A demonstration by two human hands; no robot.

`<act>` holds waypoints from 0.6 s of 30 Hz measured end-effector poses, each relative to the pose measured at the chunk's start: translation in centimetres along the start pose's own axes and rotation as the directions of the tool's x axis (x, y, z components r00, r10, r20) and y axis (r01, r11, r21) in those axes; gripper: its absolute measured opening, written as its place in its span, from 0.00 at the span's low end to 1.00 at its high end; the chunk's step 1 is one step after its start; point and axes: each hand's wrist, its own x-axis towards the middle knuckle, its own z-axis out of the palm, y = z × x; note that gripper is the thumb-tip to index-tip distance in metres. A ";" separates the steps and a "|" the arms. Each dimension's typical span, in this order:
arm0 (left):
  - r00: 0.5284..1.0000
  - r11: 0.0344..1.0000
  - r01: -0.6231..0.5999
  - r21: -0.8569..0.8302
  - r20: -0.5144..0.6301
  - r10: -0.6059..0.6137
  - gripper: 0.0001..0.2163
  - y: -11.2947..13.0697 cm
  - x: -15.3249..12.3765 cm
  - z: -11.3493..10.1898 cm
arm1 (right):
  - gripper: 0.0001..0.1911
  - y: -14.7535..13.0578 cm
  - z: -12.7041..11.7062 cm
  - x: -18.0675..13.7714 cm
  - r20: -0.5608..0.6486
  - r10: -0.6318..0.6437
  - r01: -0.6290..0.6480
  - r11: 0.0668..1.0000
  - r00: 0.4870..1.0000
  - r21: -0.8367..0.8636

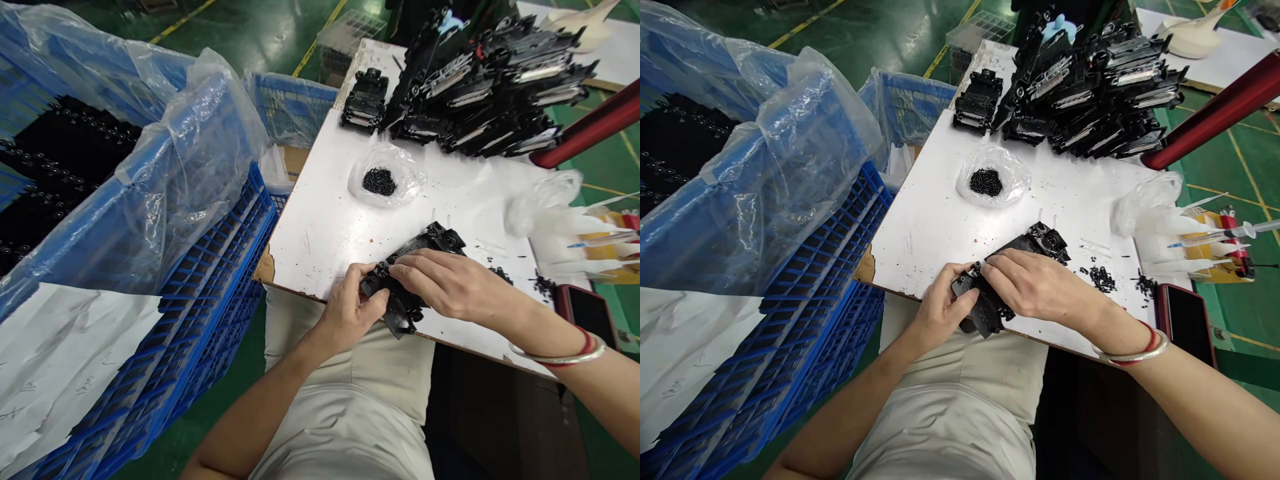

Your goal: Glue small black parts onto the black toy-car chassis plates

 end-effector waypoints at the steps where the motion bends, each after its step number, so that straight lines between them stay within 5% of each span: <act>1: 1.000 1.000 -0.001 0.005 0.004 0.001 0.16 0.0 0.0 0.0 | 0.08 0.0 0.0 -0.1 0.003 0.002 -0.002 1.000 1.000 -0.001; 18: 0.997 0.999 -0.014 0.045 0.081 0.010 0.15 0.2 -0.3 -0.5 | 0.08 -0.9 -0.3 0.4 0.028 0.060 -0.060 0.998 0.998 -0.026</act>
